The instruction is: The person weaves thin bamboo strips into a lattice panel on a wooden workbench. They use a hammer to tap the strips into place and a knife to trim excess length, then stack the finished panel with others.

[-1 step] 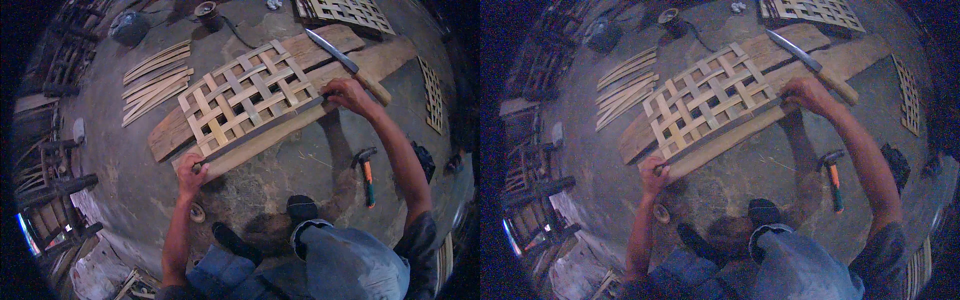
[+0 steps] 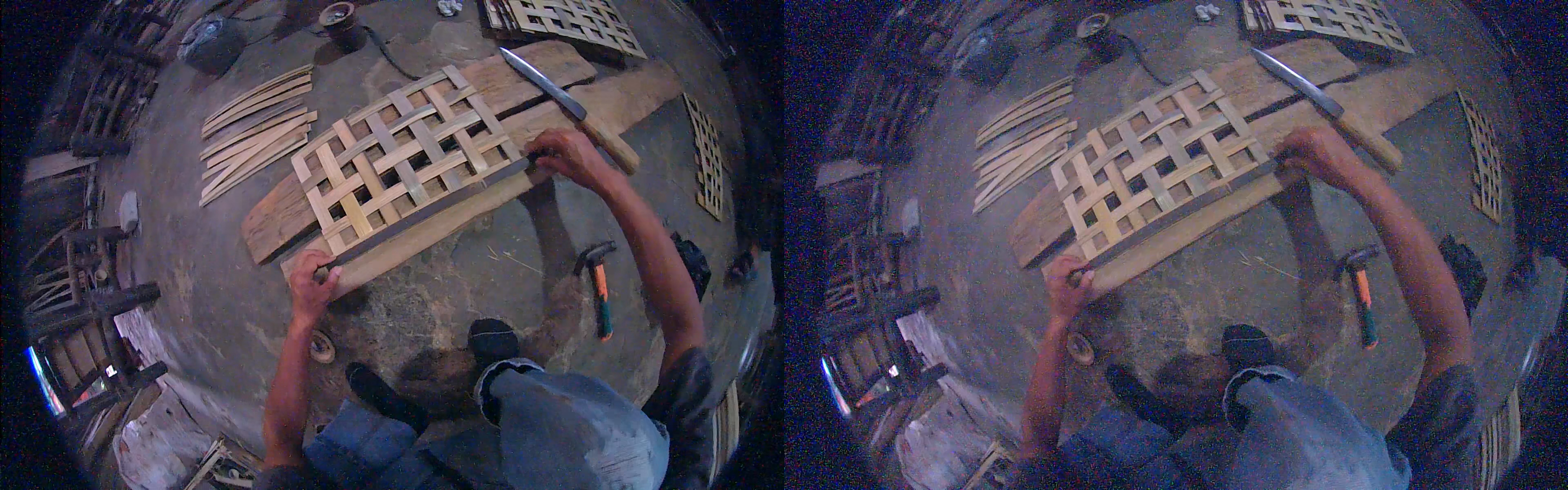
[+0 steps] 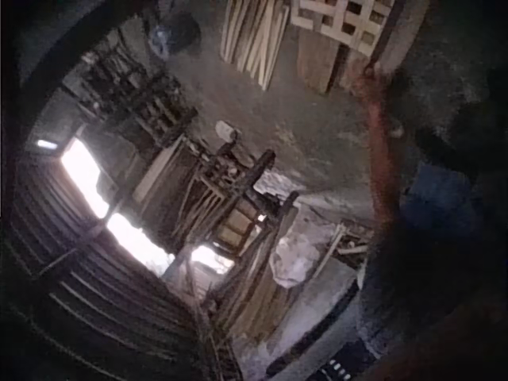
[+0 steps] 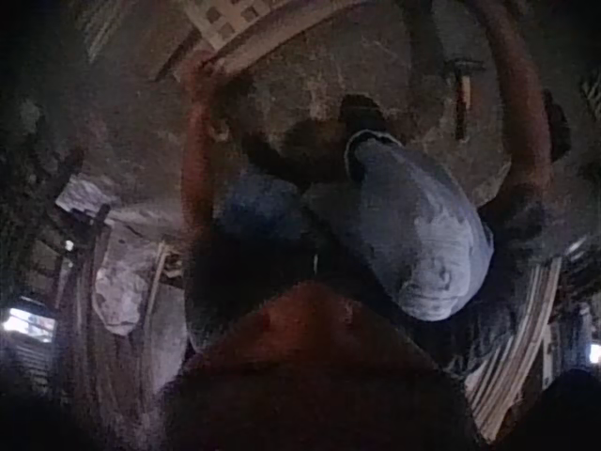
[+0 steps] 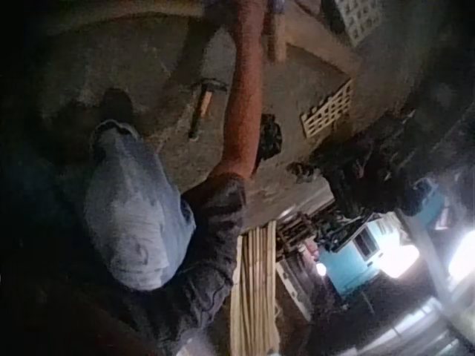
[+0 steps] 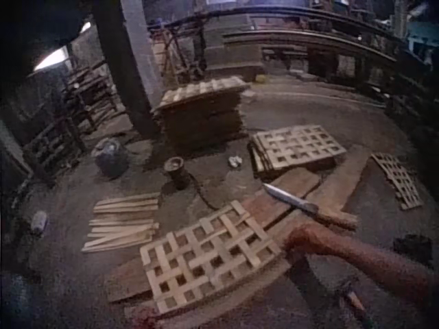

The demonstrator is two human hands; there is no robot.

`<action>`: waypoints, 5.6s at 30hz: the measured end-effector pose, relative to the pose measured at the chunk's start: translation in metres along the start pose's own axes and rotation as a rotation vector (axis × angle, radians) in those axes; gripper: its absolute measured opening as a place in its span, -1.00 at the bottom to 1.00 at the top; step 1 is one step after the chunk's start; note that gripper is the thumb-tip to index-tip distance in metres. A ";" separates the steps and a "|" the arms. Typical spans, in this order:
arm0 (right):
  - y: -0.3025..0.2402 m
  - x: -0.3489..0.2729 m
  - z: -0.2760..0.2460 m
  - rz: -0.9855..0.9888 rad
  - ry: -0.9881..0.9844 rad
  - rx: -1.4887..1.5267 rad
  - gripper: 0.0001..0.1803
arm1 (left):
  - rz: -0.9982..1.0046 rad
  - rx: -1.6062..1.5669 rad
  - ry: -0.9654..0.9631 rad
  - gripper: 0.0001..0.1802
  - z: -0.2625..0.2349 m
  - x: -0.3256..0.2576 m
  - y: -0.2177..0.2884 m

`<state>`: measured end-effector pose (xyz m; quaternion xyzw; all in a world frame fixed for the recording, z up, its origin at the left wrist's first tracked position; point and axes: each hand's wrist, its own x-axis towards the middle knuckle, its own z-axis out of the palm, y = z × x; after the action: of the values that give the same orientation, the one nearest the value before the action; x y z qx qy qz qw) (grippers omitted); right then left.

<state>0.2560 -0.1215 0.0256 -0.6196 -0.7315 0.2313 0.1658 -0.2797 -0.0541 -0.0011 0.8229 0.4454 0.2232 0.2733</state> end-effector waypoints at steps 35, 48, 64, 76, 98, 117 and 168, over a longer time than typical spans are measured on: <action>0.074 -0.073 -0.006 0.356 0.348 -0.262 -0.40 | 0.486 0.489 0.127 -0.74 -0.056 0.090 0.077; -0.096 -0.077 -0.055 0.208 0.592 0.113 -0.32 | 0.295 0.119 0.218 -0.68 -0.120 0.165 0.128; -0.229 0.012 -0.077 -0.086 0.009 0.050 -0.14 | -0.063 -0.240 0.485 -0.60 -0.052 0.122 0.129; -0.237 0.017 -0.096 -0.024 -0.108 -0.059 -0.07 | -0.093 -0.101 0.477 -0.53 -0.047 0.119 0.144; -0.047 -0.063 -0.024 0.125 0.707 -0.002 -0.31 | 0.047 -0.103 0.340 -0.72 -0.067 0.123 0.139; -0.021 0.020 -0.011 0.524 0.170 0.320 -0.51 | 0.272 0.153 0.120 -0.55 -0.029 0.039 0.036; 0.015 0.005 0.010 0.420 -0.083 0.827 -0.61 | -0.052 0.053 -0.040 -0.03 -0.030 0.003 0.013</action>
<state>0.2617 -0.1163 0.0087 -0.6264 -0.4425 0.5567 0.3193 -0.2885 -0.0503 0.0307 0.8222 0.4670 0.1875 0.2658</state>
